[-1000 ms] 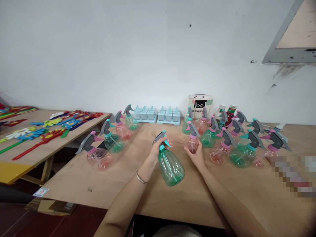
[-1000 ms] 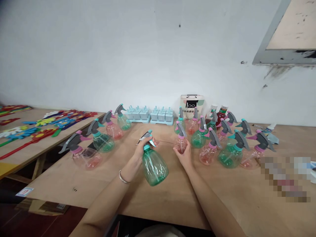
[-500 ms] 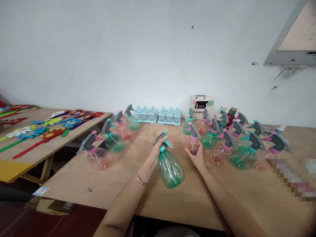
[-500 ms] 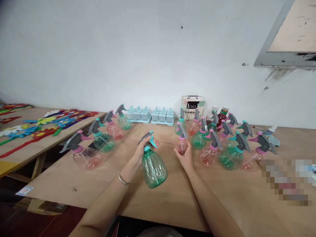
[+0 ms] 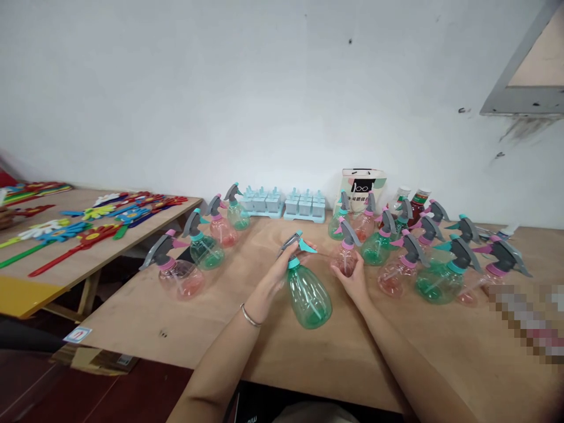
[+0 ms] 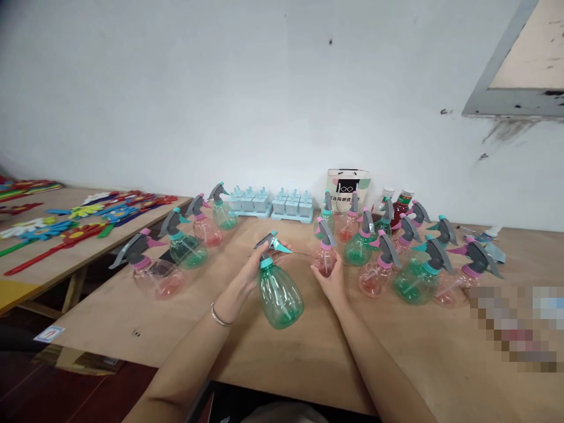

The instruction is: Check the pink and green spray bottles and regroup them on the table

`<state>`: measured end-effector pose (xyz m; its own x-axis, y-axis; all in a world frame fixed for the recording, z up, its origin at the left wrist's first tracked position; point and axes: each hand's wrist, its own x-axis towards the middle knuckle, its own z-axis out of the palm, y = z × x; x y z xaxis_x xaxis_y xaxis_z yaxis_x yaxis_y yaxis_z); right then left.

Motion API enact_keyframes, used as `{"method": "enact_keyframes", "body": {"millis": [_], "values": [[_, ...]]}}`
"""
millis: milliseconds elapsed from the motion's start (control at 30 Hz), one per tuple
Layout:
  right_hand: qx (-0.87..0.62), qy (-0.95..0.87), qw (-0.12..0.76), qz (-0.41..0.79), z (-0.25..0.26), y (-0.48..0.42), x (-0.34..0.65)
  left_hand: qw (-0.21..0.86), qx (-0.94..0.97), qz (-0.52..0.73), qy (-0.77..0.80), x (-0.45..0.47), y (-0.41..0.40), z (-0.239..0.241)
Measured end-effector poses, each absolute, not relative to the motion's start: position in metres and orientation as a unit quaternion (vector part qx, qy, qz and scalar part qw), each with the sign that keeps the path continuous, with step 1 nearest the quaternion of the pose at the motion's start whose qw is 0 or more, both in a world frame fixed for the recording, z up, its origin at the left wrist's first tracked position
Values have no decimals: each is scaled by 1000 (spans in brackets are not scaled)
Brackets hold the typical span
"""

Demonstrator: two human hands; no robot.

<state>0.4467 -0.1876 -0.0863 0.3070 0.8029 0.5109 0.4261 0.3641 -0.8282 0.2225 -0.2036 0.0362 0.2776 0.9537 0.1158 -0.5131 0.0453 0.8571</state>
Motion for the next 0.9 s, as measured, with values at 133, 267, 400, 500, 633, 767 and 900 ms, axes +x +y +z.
{"method": "enact_keyframes", "body": {"millis": [133, 267, 400, 500, 633, 767, 900], "values": [[-540, -572, 598, 156, -85, -189, 446, 639, 408, 585, 288, 222, -205, 37], [-545, -570, 595, 157, -85, -190, 446, 534, 445, 628, 352, 209, -198, 41], [-554, -566, 590, 158, -85, -189, 446, 353, 527, 640, 434, 180, -179, 46], [-553, -568, 590, 153, -86, -189, 446, 292, 531, 648, 461, 159, -162, 41], [-548, -570, 594, 146, -88, -188, 446, 201, 533, 637, 519, 141, -151, 17], [-545, -570, 596, 151, -92, -187, 447, 133, 573, 567, 576, 130, -156, -12], [-544, -572, 592, 163, -92, -188, 446, 95, 578, 502, 637, 119, -146, -25]]}}
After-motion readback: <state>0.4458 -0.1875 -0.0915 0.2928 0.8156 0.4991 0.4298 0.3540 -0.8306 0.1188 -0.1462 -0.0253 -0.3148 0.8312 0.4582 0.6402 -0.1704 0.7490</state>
